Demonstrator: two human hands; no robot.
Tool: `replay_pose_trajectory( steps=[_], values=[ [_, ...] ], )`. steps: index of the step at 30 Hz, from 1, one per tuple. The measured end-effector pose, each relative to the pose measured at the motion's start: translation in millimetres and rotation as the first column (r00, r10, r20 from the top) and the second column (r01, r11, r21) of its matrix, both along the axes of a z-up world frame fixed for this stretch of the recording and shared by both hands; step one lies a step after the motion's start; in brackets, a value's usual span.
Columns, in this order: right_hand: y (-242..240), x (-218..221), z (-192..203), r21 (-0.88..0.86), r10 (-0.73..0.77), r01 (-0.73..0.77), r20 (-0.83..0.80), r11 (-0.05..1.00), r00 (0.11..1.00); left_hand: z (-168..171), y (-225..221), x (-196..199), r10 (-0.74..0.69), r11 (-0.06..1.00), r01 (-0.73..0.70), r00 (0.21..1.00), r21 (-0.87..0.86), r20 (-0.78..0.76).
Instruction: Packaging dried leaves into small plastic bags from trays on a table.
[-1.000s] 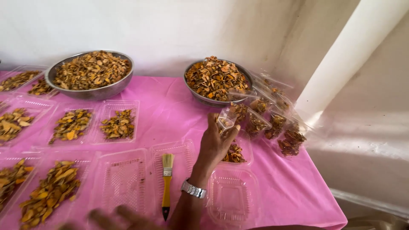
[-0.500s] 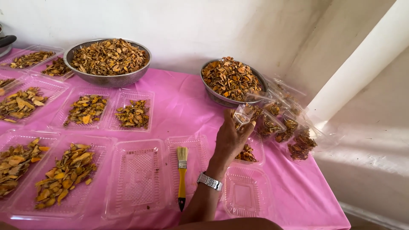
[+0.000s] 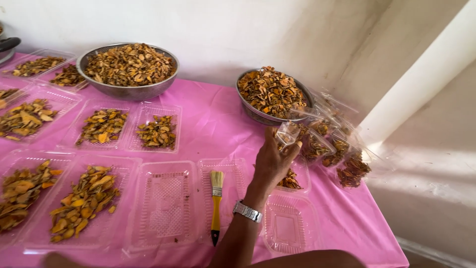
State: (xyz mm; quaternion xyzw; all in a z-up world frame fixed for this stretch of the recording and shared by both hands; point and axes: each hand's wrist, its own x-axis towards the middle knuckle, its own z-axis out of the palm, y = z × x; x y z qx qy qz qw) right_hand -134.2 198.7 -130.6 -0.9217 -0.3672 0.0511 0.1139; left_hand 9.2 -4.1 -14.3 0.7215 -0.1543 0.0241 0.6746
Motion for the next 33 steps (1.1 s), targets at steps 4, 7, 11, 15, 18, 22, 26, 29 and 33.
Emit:
replay_pose_trajectory(
  steps=[4, 7, 11, 15, 18, 22, 26, 29, 33],
  values=[
    [-136.0, 30.9, 148.3, 0.007, -0.055, 0.055, -0.011, 0.998, 0.998, -49.8, -12.8, 46.2, -0.099, 0.99, 0.096, 0.995, -0.107, -0.022],
    [-278.9, 46.6, 220.4, 0.535, -0.265, 0.033, 0.363, 0.844, 0.893, -70.8, -32.0, 70.4, 0.029, 0.999, -0.032, 0.977, 0.008, 0.211],
    [-361.9, 101.1, 173.2, 0.053, -0.484, 0.483, 0.18, 0.874, 0.856, 20.2, 12.7, -5.2, 0.002, 0.999, 0.003, 0.994, 0.049, -0.108],
    [-380.4, 132.0, 126.8, -0.153, -0.3, 0.306, 0.06, 0.94, 0.952, 7.3, 6.4, -1.3, 0.019, 1.0, -0.02, 1.0, -0.022, -0.018],
    [-390.5, 152.9, 101.6, -0.274, -0.267, 0.248, -0.033, 0.929, 0.963, 7.6, 7.6, -1.1, 0.021, 1.0, -0.021, 1.0, -0.017, -0.021],
    [-386.0, 156.6, 92.1, -0.359, -0.243, 0.21, -0.05, 0.909, 0.969, 10.4, 7.1, -2.4, 0.037, 0.999, -0.037, 0.999, 0.016, -0.035],
    [-377.0, 146.9, 100.0, -0.288, -0.203, 0.173, -0.079, 0.942, 0.976, 6.0, 4.6, 1.3, 0.057, 0.998, -0.056, 0.998, 0.017, -0.034],
    [-370.3, 143.2, 112.4, -0.168, -0.184, 0.168, -0.082, 0.971, 0.98, 7.4, 3.6, -1.1, 0.062, 0.998, -0.061, 0.996, 0.016, -0.057],
    [-368.6, 154.4, 107.7, 0.062, -0.179, 0.179, -0.007, 0.982, 0.984, 10.7, 3.4, -3.6, 0.079, 0.997, -0.077, 0.995, 0.031, -0.058]
  ],
)
